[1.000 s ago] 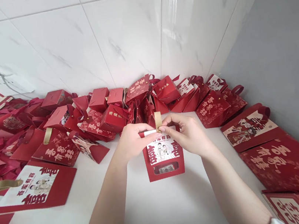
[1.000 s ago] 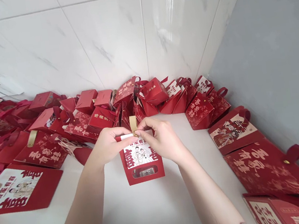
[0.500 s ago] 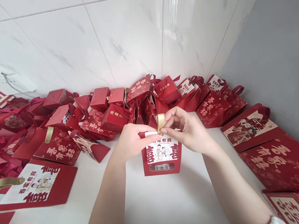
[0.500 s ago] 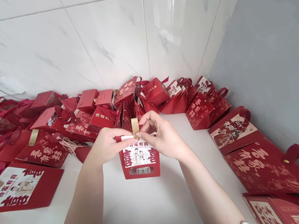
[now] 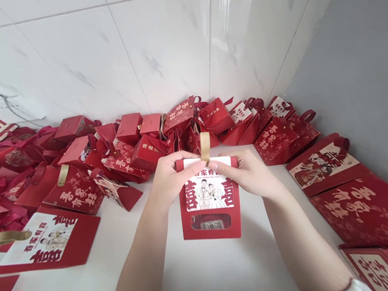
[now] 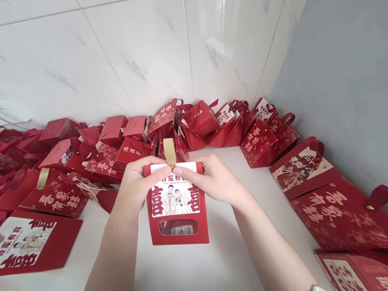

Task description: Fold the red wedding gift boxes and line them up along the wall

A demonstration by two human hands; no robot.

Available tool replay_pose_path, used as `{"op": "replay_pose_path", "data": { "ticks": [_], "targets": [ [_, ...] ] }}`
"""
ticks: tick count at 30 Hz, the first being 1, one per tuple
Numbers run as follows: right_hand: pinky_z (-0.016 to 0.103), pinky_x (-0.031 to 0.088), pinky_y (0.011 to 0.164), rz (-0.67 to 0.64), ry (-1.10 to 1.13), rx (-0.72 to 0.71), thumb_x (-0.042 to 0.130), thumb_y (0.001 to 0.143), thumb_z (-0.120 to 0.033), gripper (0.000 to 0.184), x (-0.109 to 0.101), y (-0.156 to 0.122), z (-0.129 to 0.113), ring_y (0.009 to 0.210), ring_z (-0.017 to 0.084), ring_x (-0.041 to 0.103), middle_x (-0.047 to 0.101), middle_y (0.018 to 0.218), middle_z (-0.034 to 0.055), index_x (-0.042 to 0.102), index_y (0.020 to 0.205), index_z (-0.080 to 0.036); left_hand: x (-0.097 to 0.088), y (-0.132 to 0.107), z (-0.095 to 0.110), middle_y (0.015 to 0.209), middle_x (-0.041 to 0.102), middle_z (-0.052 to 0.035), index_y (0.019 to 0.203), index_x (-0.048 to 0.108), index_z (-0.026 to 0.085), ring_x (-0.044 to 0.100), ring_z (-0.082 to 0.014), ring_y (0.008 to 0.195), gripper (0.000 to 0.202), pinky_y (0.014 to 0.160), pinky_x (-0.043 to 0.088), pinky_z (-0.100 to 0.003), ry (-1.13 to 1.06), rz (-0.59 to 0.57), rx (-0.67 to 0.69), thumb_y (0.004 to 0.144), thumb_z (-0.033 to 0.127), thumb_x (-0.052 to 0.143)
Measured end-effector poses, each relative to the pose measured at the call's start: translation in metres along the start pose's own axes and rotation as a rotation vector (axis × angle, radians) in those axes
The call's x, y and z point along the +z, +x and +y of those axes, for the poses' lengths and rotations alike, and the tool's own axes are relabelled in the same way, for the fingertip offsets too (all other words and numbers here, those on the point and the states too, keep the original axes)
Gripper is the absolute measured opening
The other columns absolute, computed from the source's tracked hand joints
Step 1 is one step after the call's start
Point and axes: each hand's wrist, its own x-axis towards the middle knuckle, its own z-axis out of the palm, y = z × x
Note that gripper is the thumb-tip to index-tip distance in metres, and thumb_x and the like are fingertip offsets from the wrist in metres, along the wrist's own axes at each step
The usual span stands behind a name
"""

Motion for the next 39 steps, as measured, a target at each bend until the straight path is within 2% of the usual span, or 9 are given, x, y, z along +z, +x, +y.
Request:
{"op": "replay_pose_path", "data": {
  "ticks": [3, 6, 10, 15, 20, 23, 28, 34, 39],
  "targets": [
    [0.024, 0.042, 0.051, 0.197, 0.042, -0.003, 0.064, 0.082, -0.055, 0.04, 0.0, 0.003, 0.002, 0.059, 0.015, 0.059, 0.068, 0.068, 0.0035, 0.065, 0.072, -0.016, 0.001, 0.004, -0.003, 0.091, 0.072, -0.0037, 0.106, 0.064, 0.025, 0.071, -0.0232, 0.079, 0.039, 0.065, 0.058, -0.034, -0.116, -0.038, -0.069, 0.073, 0.041, 0.076],
    [0.027, 0.044, 0.052, 0.406, 0.068, 0.038, 0.066, 0.078, -0.058, 0.042, -0.006, 0.006, 0.006, 0.06, 0.018, 0.061, 0.068, 0.069, 0.0048, 0.067, 0.075, -0.016, -0.003, 0.007, -0.005, 0.111, 0.07, -0.007, 0.121, 0.058, 0.029, 0.07, -0.0279, 0.094, 0.051, 0.079, 0.058, -0.042, -0.087, -0.212, -0.194, 0.074, 0.04, 0.076],
    [0.03, 0.049, 0.055, 0.463, 0.087, 0.061, 0.069, 0.076, -0.058, 0.041, -0.014, 0.009, 0.015, 0.065, 0.021, 0.064, 0.07, 0.074, 0.0059, 0.068, 0.078, -0.017, -0.006, 0.009, -0.009, 0.119, 0.067, -0.0105, 0.12, 0.062, 0.025, 0.068, -0.0303, 0.101, 0.05, 0.087, 0.055, -0.045, -0.043, -0.306, -0.227, 0.075, 0.044, 0.074],
    [0.033, 0.056, 0.068, 0.459, 0.287, -0.027, 0.067, 0.079, -0.054, 0.036, -0.012, 0.018, 0.029, 0.08, 0.023, 0.069, 0.073, 0.091, 0.0061, 0.068, 0.095, -0.021, 0.0, 0.013, -0.014, 0.117, 0.069, -0.0125, 0.12, 0.061, 0.022, 0.069, -0.0309, 0.099, 0.052, 0.082, 0.057, -0.043, -0.135, -0.177, -0.142, 0.075, 0.045, 0.073],
    [0.037, 0.054, 0.093, 0.124, 0.345, 0.018, 0.064, 0.083, -0.052, 0.049, -0.003, 0.024, 0.028, 0.111, 0.024, 0.063, 0.063, 0.128, 0.005, 0.057, 0.124, -0.028, 0.005, 0.018, -0.015, 0.122, 0.067, -0.01, 0.118, 0.06, 0.022, 0.066, -0.0302, 0.106, 0.048, 0.082, 0.057, -0.038, -0.243, 0.051, 0.032, 0.078, 0.045, 0.07],
    [0.037, 0.051, 0.1, 0.071, 0.385, 0.04, 0.061, 0.086, -0.053, 0.051, 0.003, 0.026, 0.028, 0.116, 0.023, 0.061, 0.06, 0.133, 0.0046, 0.055, 0.129, -0.028, 0.006, 0.02, -0.017, 0.121, 0.067, -0.0096, 0.118, 0.06, 0.022, 0.066, -0.0295, 0.105, 0.047, 0.081, 0.057, -0.036, -0.221, 0.084, 0.043, 0.079, 0.045, 0.07],
    [0.036, 0.05, 0.101, 0.121, 0.438, 0.079, 0.059, 0.087, -0.054, 0.052, 0.007, 0.029, 0.033, 0.115, 0.023, 0.062, 0.06, 0.133, 0.0056, 0.052, 0.131, -0.026, 0.007, 0.024, -0.023, 0.127, 0.064, -0.0091, 0.124, 0.056, 0.023, 0.065, -0.0276, 0.11, 0.049, 0.087, 0.056, -0.036, -0.24, 0.07, 0.026, 0.083, 0.049, 0.063],
    [0.039, 0.05, 0.099, 0.189, 0.326, 0.046, 0.058, 0.086, -0.055, 0.053, 0.007, 0.035, 0.038, 0.119, 0.025, 0.058, 0.058, 0.134, 0.0084, 0.051, 0.129, -0.024, 0.003, 0.03, -0.034, 0.134, 0.06, -0.0041, 0.129, 0.054, 0.03, 0.06, -0.025, 0.118, 0.051, 0.096, 0.053, -0.035, -0.108, 0.032, -0.052, 0.086, 0.055, 0.056],
    [0.043, 0.043, 0.105, 0.572, 0.065, -0.277, 0.066, 0.084, -0.047, 0.067, 0.002, -0.001, 0.006, 0.136, 0.027, 0.041, 0.041, 0.148, 0.0078, 0.035, 0.142, -0.034, -0.004, 0.035, -0.037, 0.133, 0.061, -0.0068, 0.129, 0.055, 0.026, 0.06, -0.0258, 0.119, 0.054, 0.099, 0.051, -0.035, -0.139, 0.145, 0.011, 0.085, 0.058, 0.056]
  ]
}}
